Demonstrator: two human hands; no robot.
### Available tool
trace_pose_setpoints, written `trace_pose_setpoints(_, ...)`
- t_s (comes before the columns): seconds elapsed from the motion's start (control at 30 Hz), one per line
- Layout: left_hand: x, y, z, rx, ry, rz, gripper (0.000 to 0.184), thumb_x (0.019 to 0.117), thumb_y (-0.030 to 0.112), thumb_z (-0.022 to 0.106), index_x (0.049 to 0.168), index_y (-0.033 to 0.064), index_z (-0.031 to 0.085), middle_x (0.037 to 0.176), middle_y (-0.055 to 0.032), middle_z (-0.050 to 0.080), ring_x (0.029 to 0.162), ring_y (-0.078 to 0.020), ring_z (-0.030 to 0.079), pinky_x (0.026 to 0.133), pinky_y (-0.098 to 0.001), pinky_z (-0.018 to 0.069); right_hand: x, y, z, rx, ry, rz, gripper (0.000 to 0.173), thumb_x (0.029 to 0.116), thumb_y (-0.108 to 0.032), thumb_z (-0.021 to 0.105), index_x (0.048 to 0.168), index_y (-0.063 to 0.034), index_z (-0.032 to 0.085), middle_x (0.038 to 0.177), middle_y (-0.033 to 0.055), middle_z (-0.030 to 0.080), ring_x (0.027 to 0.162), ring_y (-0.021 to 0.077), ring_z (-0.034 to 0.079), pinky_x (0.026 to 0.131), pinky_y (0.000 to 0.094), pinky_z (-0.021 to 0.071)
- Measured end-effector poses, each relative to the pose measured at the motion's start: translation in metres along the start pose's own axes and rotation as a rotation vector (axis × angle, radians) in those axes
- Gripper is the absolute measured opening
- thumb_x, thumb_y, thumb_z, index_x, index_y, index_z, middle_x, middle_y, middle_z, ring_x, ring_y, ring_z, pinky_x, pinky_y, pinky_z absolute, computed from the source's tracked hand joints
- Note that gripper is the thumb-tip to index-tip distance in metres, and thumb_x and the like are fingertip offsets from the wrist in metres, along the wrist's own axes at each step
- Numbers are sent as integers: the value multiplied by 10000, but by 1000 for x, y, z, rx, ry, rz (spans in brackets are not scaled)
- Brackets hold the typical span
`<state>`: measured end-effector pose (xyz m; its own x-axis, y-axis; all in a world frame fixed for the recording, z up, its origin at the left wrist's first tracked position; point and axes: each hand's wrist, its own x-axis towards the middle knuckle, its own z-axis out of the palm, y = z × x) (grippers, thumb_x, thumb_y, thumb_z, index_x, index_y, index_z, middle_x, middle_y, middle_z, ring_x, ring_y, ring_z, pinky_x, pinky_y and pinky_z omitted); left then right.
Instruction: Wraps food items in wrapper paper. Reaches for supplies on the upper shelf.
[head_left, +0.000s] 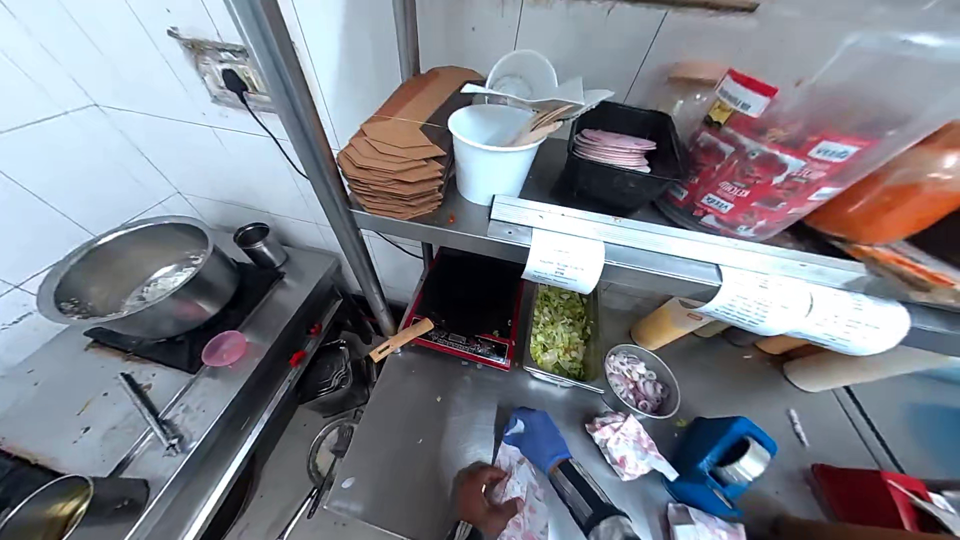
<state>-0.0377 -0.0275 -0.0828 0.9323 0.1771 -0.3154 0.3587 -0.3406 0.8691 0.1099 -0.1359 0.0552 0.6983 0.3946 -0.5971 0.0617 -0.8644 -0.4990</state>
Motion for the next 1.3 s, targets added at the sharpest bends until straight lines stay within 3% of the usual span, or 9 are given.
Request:
trace_pose_setpoints(0.17,8,2,9,-26,173,-57,671,598,196,915,1159,-64,655,1211,-240,652,1139,-347,638,990,-488,541,-71,43,96,-267,517,-250,197,937,-76,630,1011,-118,807,1093,105,766,1042,323,730,838,519,609)
trace_pose_setpoints(0.3,15,-8,18,-38,250,-19,675,564,107,861,1197,-12,658,1234,-252,620,1025,-337,670,813,-467,599,-79,96,158,-339,698,-389,309,973,-38,564,1202,-108,758,1249,30,743,1233,241,672,1048,440,539)
trace_pose_setpoints(0.47,13,-5,16,16,183,38,512,689,35,820,1187,-31,722,1199,-264,688,1112,-415,663,970,-579,530,-70,108,167,-363,392,-377,383,1007,-9,512,1362,-69,643,1479,75,593,1443,320,477,1153,703,310)
trace_pose_setpoints(0.57,16,-5,19,-54,202,51,471,714,10,794,1167,-88,706,1132,-285,702,1078,-396,676,976,-562,525,-55,116,163,-381,586,-487,282,986,-22,570,1207,-122,712,1322,41,682,1318,252,594,1058,488,516)
trace_pose_setpoints(0.7,8,34,25,-473,-2,-84,469,990,170,500,1386,-81,500,1241,-207,633,1056,-176,636,911,-371,549,-70,117,144,-164,894,-564,301,927,52,613,1143,-107,749,1214,38,734,1237,216,651,1012,353,561)
trace_pose_setpoints(0.9,5,98,88,-510,-234,-278,691,916,153,751,1511,63,412,1356,-245,599,1162,-354,641,909,-538,577,-126,149,106,-288,1000,-376,261,955,-84,619,1155,-176,758,1232,-22,737,1237,164,652,945,342,585)
trace_pose_setpoints(1.0,18,112,119,-359,-423,-225,716,834,154,833,1435,-32,489,1299,-242,639,1156,-311,660,983,-486,567,-155,184,95,186,1079,-112,393,923,-437,713,1198,-160,764,1235,38,731,1200,182,664,970,392,584)
trace_pose_setpoints(1.1,43,134,153,-173,-665,-244,657,807,164,871,1341,-63,563,1214,-230,687,1107,-296,694,992,-467,574,-147,223,45,794,1271,347,404,935,-359,686,1195,-50,709,1237,158,676,1154,278,647,943,469,562)
trace_pose_setpoints(1.3,90,173,202,238,-1013,-201,618,910,245,794,1397,-44,547,1344,-237,625,1252,-304,614,1109,-471,466,-99,294,-59,901,612,805,382,1037,-297,594,1210,29,692,1270,249,658,1244,378,591,1067,548,438)
